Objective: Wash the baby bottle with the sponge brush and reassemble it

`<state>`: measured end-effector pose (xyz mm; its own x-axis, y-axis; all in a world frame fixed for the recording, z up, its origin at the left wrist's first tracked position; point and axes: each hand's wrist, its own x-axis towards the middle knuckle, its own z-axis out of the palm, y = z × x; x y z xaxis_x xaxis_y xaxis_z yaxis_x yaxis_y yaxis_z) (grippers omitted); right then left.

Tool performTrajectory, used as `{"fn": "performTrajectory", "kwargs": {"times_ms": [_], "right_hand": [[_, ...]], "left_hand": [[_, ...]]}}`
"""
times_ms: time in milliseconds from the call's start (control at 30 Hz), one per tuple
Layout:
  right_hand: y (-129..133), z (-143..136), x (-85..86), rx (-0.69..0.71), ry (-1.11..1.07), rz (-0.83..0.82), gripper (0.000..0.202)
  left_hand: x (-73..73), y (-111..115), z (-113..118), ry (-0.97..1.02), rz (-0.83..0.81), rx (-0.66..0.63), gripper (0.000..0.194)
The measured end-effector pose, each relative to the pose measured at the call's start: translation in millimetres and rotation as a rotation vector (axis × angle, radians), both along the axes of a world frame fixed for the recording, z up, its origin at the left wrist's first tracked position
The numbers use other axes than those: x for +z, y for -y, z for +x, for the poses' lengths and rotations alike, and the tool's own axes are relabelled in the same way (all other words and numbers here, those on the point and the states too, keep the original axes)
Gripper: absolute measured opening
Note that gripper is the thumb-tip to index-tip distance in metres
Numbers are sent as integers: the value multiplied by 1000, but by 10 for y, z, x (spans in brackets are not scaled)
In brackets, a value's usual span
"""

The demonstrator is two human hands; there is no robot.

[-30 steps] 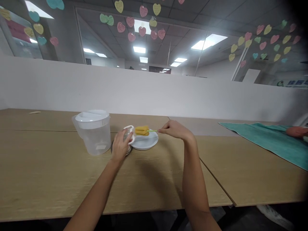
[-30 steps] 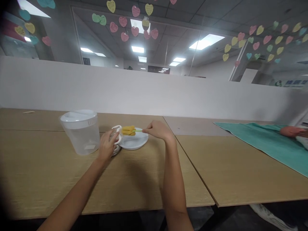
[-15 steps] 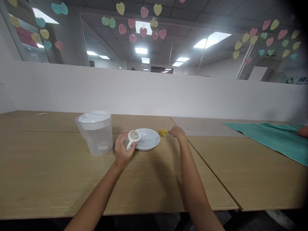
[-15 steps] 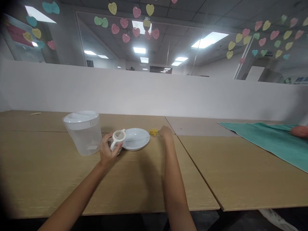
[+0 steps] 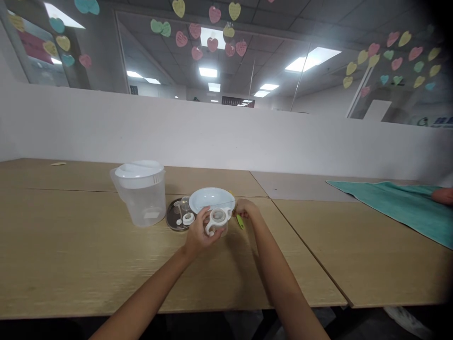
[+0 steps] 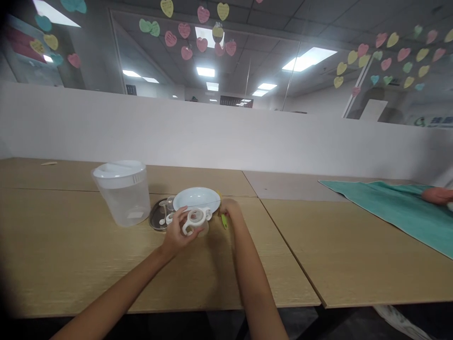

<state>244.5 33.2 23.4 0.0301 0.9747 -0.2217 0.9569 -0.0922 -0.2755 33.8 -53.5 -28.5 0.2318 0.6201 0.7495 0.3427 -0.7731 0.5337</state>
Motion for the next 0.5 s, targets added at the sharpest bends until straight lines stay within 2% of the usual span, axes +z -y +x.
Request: {"fn": "performTrajectory", "kwargs": {"times_ms": [100,200,367,500], "right_hand": [[13,-33,4,12,10,-102,19],[43,-52,44,20,-1,-141,21],[62,24,199,1,-14,-18,19],[57,32,301,-14,-19,93,23]], "left_hand": [[25,8,-7,-84,-54,-1,70],[39,-8,-29,-175,-30,33,69],[47,-51,-62,-305,89,106,70],[51,-75,-85,-318,93,127,71]]}}
